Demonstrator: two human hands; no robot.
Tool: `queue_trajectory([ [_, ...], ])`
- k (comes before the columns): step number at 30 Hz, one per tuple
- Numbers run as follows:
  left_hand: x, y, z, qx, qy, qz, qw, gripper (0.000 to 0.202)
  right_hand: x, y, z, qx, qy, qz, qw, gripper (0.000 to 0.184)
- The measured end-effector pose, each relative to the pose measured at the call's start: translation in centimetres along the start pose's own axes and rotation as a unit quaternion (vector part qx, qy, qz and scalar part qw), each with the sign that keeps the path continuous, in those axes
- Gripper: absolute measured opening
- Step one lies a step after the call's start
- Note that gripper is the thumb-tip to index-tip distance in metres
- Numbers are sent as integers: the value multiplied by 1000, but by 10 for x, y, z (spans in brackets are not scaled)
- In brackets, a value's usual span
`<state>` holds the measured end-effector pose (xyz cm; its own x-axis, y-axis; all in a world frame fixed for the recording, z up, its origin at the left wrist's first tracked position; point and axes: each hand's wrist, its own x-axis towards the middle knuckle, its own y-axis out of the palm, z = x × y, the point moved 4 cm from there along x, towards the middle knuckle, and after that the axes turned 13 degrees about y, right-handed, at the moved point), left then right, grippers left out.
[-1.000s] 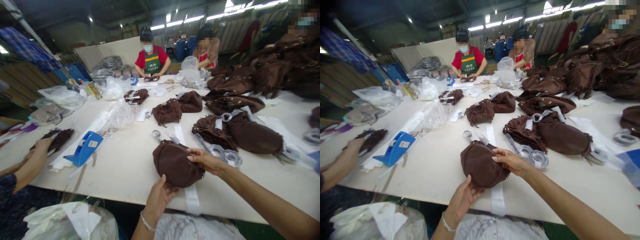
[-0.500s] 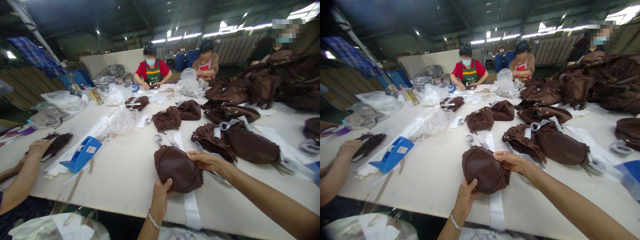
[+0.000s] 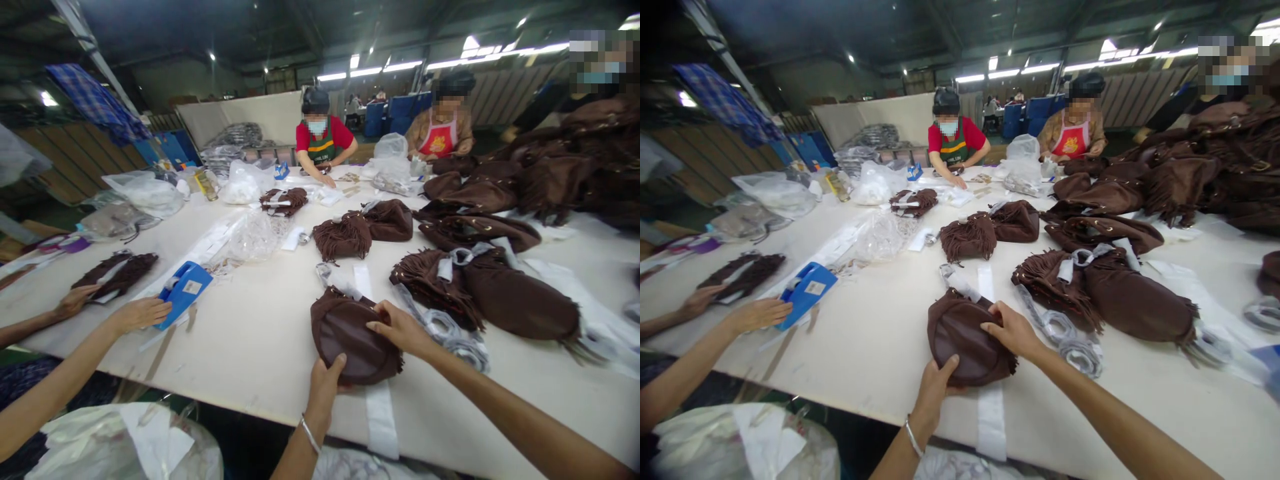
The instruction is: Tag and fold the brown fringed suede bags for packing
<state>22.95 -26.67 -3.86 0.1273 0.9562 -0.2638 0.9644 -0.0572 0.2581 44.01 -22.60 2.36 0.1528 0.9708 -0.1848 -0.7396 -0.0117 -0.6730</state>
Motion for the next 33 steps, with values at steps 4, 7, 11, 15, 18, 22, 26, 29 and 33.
queue_trajectory([
  [4, 0, -2, 1, 8, -8, 20, 1000, 58, 23, -6, 4, 219, 71, 192, 954, 50],
  [7, 4, -4, 2, 37, 5, 8, 999, 57, 36, -3, 10, 187, 89, 216, 954, 49],
  [11, 7, -6, 5, 35, 8, 5, 999, 56, 40, 3, 13, 108, 91, 153, 978, 24],
  [15, 2, 4, 4, -55, -15, 43, 997, 52, 16, 15, 37, -69, -57, -17, 996, 7],
  [18, -3, 12, -1, -147, -10, 88, 985, 52, -7, 27, 54, -238, -217, -120, 939, 17],
  [22, -6, 9, 1, -161, -2, 99, 982, 53, -5, 7, 25, -72, -115, -100, 986, 20],
  [26, -3, 3, 4, -109, 13, 66, 992, 59, -4, -5, -27, 167, 102, 148, 969, 48],
  [29, 1, 6, 6, -62, 22, 37, 997, 57, -13, -2, -38, 235, 122, 219, 939, 51],
  [33, 6, 14, 14, -11, 34, -33, 999, 50, -25, 10, -28, 6, -18, 17, 1000, 19],
])
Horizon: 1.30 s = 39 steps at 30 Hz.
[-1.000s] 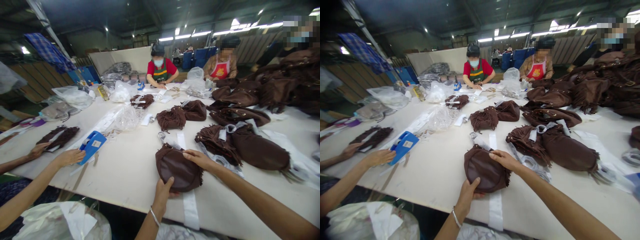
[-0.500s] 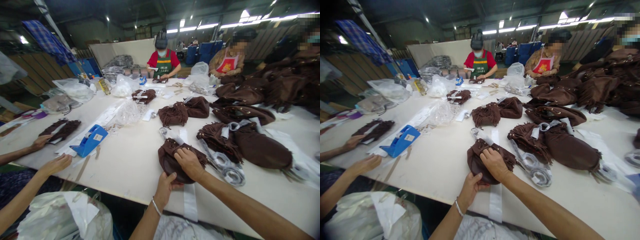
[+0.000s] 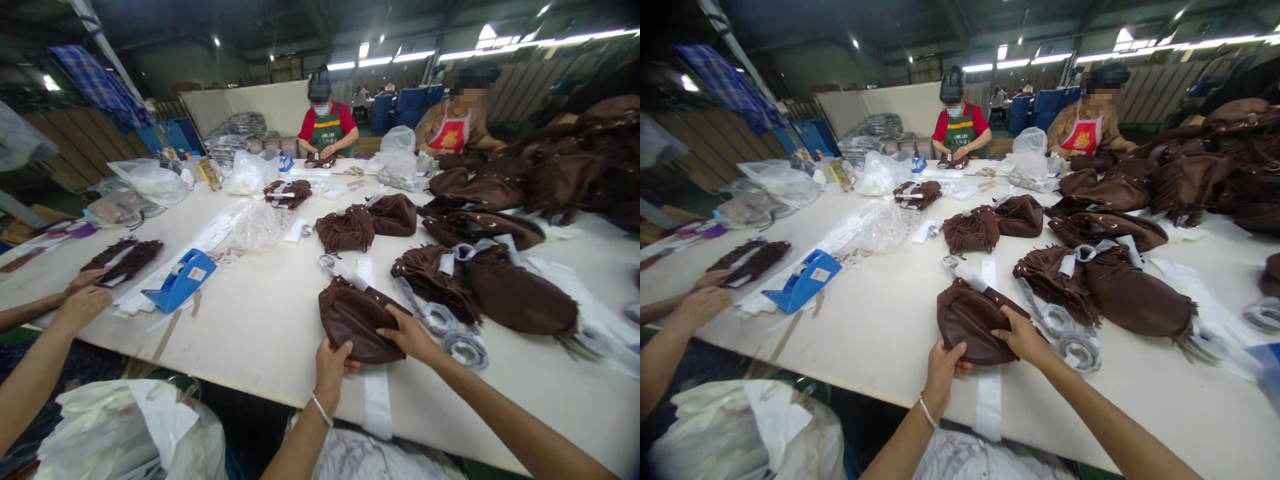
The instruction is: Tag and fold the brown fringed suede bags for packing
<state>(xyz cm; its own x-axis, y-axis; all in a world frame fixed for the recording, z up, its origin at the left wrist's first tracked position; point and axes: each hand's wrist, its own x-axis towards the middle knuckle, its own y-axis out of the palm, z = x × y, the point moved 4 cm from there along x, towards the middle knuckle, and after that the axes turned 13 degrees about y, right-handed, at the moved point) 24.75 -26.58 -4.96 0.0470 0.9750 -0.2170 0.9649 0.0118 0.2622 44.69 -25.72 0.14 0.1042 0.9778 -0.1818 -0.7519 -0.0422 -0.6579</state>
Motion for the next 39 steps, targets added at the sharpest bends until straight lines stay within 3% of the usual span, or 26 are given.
queue_trajectory([
  [2, 1, 4, 5, 26, 9, -39, 999, 44, -12, 17, 9, -176, -120, -83, 974, 6],
  [3, 1, 6, 6, 36, 11, -52, 998, 41, -18, 26, 11, -241, -173, -106, 949, 9],
  [6, 1, 8, 9, 50, 11, -59, 997, 35, -30, 36, 9, -326, -236, -141, 905, 14],
  [9, 1, 6, 8, 50, 7, -46, 998, 39, -25, 20, 13, -306, -203, -143, 919, 13],
  [14, 1, 5, 0, 39, 11, -32, 999, 45, -10, 9, 39, -159, -182, -90, 966, 56],
  [20, 0, 7, -2, -46, 6, -9, 999, 69, -5, 24, 39, -49, -78, -70, 993, 42],
  [25, 10, 8, 1, -22, 28, -79, 996, 55, 11, 10, 35, -2, -16, -49, 999, 34],
  [31, 20, 6, 15, 10, -19, -169, 985, 44, 11, 13, 42, -83, -53, -33, 995, 34],
  [35, 24, 5, 23, 14, -52, -198, 979, 31, 0, 29, 47, -188, -85, -78, 975, 40],
  [39, 27, 4, 25, 32, -62, -201, 977, 31, -5, 38, 53, -269, -110, -121, 949, 37],
])
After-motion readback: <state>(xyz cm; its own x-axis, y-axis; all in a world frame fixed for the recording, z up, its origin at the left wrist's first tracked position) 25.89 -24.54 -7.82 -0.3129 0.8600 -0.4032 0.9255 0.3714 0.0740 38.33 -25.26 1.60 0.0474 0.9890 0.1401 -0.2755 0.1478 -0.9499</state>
